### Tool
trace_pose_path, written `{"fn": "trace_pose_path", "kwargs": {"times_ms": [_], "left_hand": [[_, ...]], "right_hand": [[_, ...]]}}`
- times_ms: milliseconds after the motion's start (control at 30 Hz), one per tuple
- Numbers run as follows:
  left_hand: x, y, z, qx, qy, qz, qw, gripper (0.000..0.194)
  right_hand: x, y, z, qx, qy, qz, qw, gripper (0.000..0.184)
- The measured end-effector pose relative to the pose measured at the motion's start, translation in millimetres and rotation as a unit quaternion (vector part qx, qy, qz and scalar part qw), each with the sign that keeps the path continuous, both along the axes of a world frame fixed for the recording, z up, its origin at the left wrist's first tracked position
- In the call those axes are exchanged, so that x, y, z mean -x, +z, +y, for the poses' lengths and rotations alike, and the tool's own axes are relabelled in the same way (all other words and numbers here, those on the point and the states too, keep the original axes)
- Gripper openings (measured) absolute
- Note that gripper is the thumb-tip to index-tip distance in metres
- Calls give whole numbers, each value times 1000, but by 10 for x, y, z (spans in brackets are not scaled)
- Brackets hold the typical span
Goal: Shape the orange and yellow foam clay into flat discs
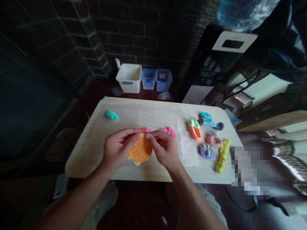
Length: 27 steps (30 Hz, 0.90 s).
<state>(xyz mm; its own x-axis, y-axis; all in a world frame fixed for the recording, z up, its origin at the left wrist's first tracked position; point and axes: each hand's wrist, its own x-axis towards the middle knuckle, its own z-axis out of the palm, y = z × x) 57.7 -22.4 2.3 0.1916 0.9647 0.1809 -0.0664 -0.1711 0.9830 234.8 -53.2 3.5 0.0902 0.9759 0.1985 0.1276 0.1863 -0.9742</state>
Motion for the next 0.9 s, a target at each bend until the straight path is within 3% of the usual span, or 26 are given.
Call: {"fn": "trace_pose_path", "kwargs": {"times_ms": [167,267,433,533,700,800,900], "left_hand": [[5,39,-11,1,-69,-20,997,27],[13,89,-69,-10,-80,29,996,21],[-2,172,-253,-97,-19,103,990,15],[-20,197,-319,-114,-17,112,987,15],[6,179,-272,14,-71,7,997,30],[35,121,-208,106,-103,-62,987,39],[24,45,-160,181,-156,-69,969,39]], "right_hand": [[-42,118,-118,-85,-12,-98,991,14],[-69,184,-252,-121,-2,-142,982,13],[-67,177,-399,-71,2,-75,995,10],[-52,171,-409,-31,6,-19,999,18],[-45,195,-390,-26,-34,13,999,24],[-67,148,-361,-18,-80,64,995,27],[-111,61,-313,-3,-115,136,984,31]]}}
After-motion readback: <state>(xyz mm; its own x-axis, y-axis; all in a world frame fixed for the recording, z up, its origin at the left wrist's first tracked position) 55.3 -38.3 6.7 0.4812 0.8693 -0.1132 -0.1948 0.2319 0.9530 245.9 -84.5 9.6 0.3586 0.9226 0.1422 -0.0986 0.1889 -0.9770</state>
